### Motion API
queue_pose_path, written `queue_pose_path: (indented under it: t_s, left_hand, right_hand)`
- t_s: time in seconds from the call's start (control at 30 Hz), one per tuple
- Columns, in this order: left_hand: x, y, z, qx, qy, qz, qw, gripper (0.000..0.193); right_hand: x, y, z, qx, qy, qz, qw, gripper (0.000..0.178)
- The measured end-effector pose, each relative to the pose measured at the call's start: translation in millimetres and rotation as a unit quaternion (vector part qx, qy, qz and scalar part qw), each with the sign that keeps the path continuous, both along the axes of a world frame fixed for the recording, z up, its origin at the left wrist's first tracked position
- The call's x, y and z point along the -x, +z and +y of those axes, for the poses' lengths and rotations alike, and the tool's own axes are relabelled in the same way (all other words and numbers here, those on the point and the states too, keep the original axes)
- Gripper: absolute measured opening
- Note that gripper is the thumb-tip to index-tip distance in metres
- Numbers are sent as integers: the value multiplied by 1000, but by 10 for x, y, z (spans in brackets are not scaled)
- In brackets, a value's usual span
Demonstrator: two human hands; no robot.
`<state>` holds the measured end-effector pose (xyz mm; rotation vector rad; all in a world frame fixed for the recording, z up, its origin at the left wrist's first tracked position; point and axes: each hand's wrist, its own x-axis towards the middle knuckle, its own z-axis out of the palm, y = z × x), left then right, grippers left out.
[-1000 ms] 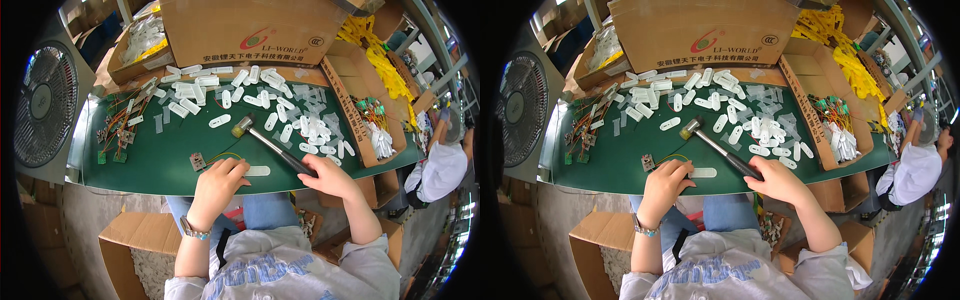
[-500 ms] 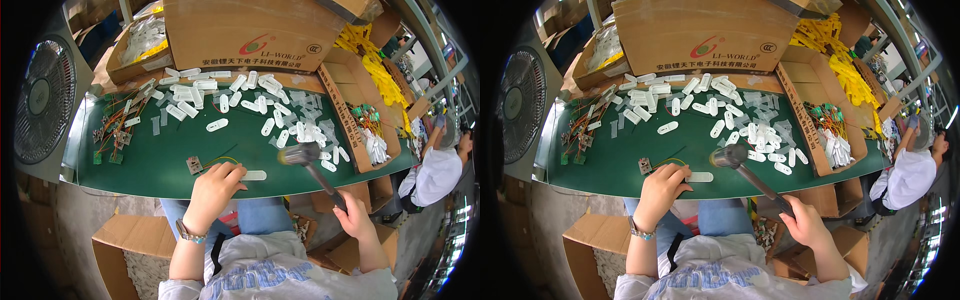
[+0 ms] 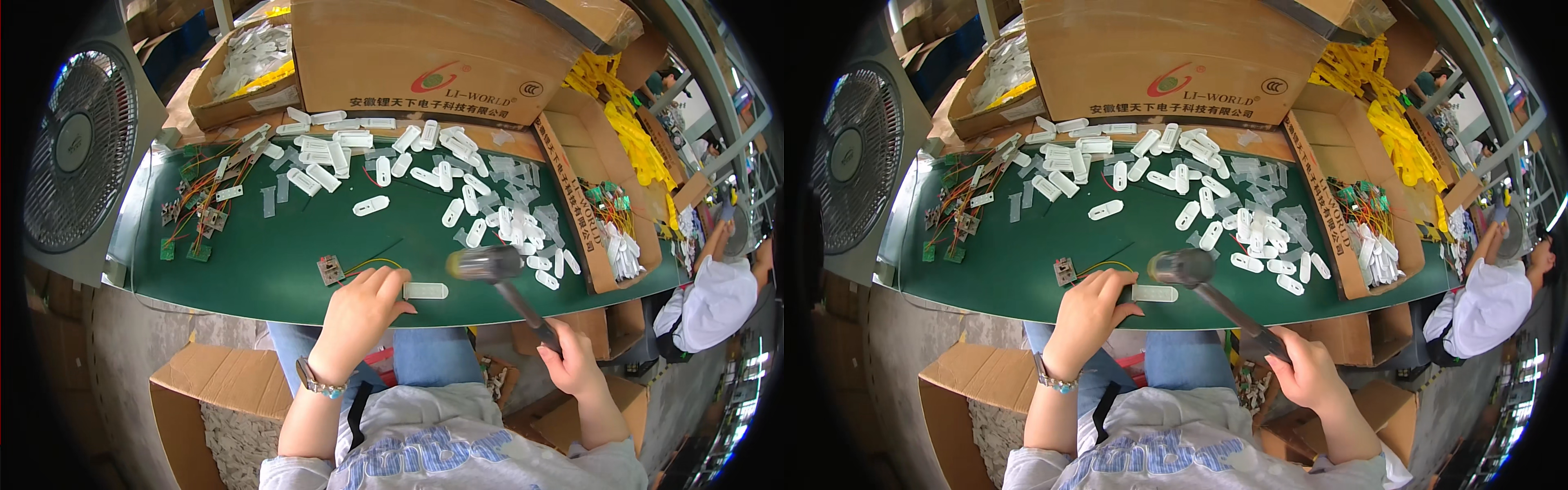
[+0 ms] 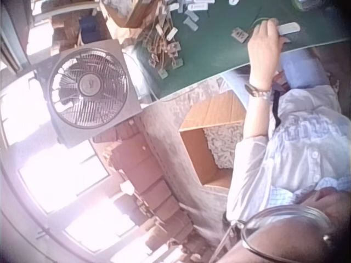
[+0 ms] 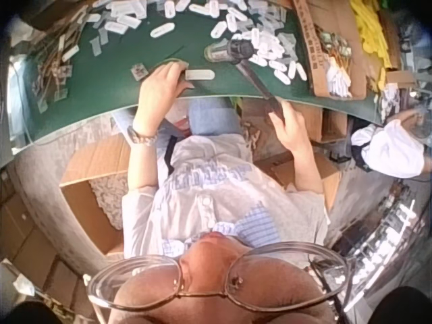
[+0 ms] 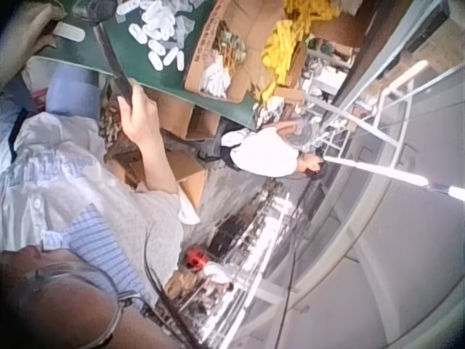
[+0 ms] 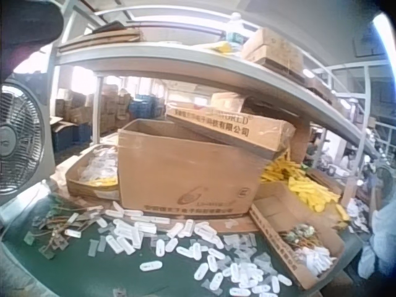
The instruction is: The person assembles LED strip boards by hand, attaching plastic mounting clips and electrical wiring to them. The components are secured by hammering them with a nylon hammer.
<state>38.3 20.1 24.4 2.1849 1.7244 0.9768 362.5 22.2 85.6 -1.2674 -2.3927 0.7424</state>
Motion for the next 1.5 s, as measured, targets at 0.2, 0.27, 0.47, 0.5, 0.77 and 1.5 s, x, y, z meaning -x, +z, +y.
queue_pose_path:
  t_s: [0.2,0.27,0.47,0.5,0.77,1.5]
  left_hand:
    - [15,-71,11,-2,18,-73,997,55]
    - [26,-24,32,-3,16,-70,997,55]
    - [54,-25,35,2,2,-44,999,50]
    - [64,8,23,12,-2,-26,1000,47]
    - [47,-29,33,-19,-32,-27,999,24]
    - [190,127,-2,-184,103,-5,978,43]
  right_hand:
    - [198,-127,113,-64,64,-63,994,41]
    - [185,-131,143,-66,61,-48,995,39]
    - [233,16,254,-21,20,11,1000,33]
    - [242,2,301,-37,22,21,999,31]
    - [306,-300,816,20,3,-4,1000,32]
    - [685,278,1386,-216,-82,400,887,25]
